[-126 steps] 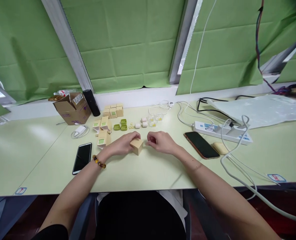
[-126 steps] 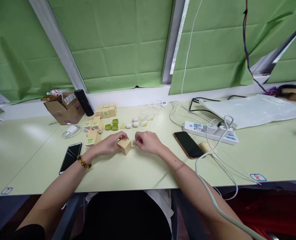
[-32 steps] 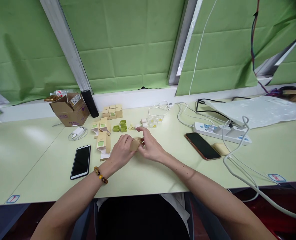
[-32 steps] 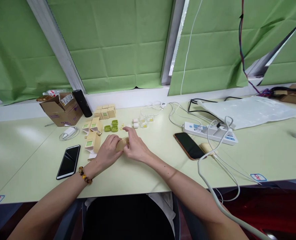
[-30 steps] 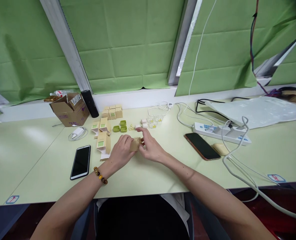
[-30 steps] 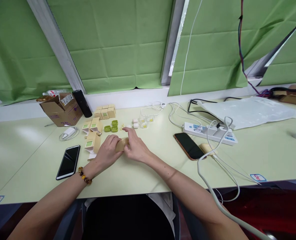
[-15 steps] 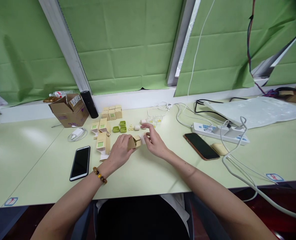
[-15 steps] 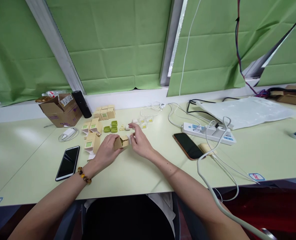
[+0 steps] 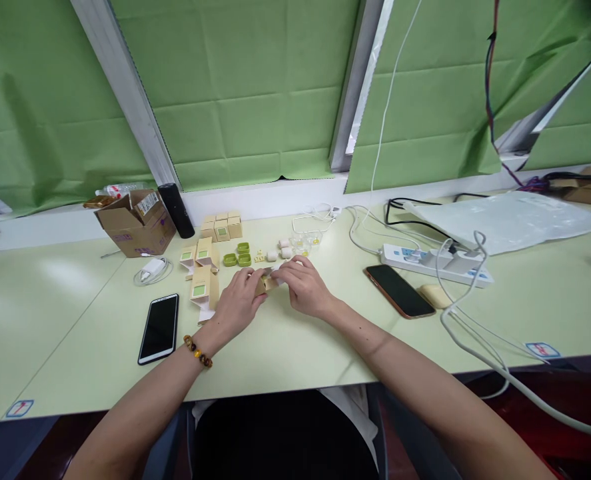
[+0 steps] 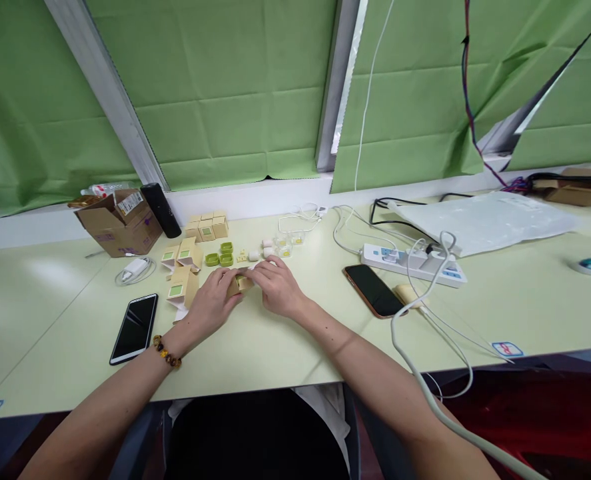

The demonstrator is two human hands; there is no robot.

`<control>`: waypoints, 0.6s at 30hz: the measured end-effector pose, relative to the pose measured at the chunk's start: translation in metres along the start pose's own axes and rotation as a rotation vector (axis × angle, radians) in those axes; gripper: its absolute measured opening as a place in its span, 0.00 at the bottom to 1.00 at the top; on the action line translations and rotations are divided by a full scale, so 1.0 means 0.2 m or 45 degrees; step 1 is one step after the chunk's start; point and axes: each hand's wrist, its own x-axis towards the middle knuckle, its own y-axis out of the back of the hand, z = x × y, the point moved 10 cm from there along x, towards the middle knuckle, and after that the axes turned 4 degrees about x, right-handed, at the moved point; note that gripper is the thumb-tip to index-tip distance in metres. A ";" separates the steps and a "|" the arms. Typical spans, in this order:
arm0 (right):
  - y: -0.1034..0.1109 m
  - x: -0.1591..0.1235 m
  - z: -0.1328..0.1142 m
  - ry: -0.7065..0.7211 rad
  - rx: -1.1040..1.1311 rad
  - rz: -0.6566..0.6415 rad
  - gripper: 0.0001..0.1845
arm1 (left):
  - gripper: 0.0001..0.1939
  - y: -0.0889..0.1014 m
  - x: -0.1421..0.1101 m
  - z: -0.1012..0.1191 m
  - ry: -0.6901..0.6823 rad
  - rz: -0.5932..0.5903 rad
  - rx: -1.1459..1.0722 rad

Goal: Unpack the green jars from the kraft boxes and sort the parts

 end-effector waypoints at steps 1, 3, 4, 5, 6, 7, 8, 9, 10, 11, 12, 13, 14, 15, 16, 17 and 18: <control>0.00 0.00 -0.01 0.002 0.012 0.007 0.31 | 0.29 0.00 0.00 0.00 0.000 0.006 -0.005; 0.02 0.01 -0.02 -0.038 0.035 0.029 0.29 | 0.31 -0.01 0.00 0.00 -0.003 0.008 -0.010; 0.02 0.01 -0.01 -0.071 0.051 0.040 0.27 | 0.31 -0.01 0.00 0.00 -0.002 0.007 -0.010; 0.03 0.01 0.00 -0.104 0.070 0.050 0.25 | 0.32 -0.01 0.00 0.00 -0.001 0.005 -0.010; 0.03 0.01 0.01 -0.137 0.088 0.057 0.23 | 0.31 -0.01 0.00 0.00 -0.003 0.003 -0.011; 0.04 0.01 0.02 -0.169 0.105 0.061 0.21 | 0.31 -0.01 0.00 0.00 -0.008 0.005 -0.012; 0.04 0.01 0.03 -0.201 0.119 0.068 0.19 | 0.31 -0.01 -0.01 0.01 -0.016 0.009 -0.014; 0.04 0.01 0.04 -0.236 0.127 0.076 0.16 | 0.31 0.00 -0.01 0.02 -0.026 0.015 -0.017; 0.05 0.01 0.06 -0.272 0.131 0.086 0.13 | 0.31 0.00 -0.01 0.02 -0.036 0.021 -0.019; 0.05 0.01 0.07 -0.310 0.132 0.090 0.11 | 0.31 0.00 -0.01 0.02 -0.044 0.027 -0.020; 0.05 0.00 0.08 -0.347 0.132 0.085 0.08 | 0.31 0.00 -0.01 0.02 -0.047 0.033 -0.019; 0.04 0.00 0.09 -0.385 0.130 0.069 0.06 | 0.31 0.00 -0.01 0.02 -0.046 0.038 -0.017; 0.02 -0.01 0.09 -0.426 0.129 0.038 0.04 | 0.31 0.00 -0.01 0.02 -0.043 0.041 -0.015; 0.00 -0.01 0.10 -0.472 0.131 -0.004 0.04 | 0.31 -0.01 -0.01 0.01 -0.038 0.045 -0.012; -0.02 -0.02 0.11 -0.524 0.137 -0.052 0.04 | 0.31 -0.01 -0.01 0.01 -0.035 0.049 -0.007; -0.04 -0.03 0.12 -0.579 0.146 -0.101 0.04 | 0.31 -0.01 -0.01 0.00 -0.035 0.052 0.002; -0.06 -0.03 0.13 -0.631 0.156 -0.146 0.05 | 0.31 -0.01 -0.01 0.00 -0.037 0.055 0.014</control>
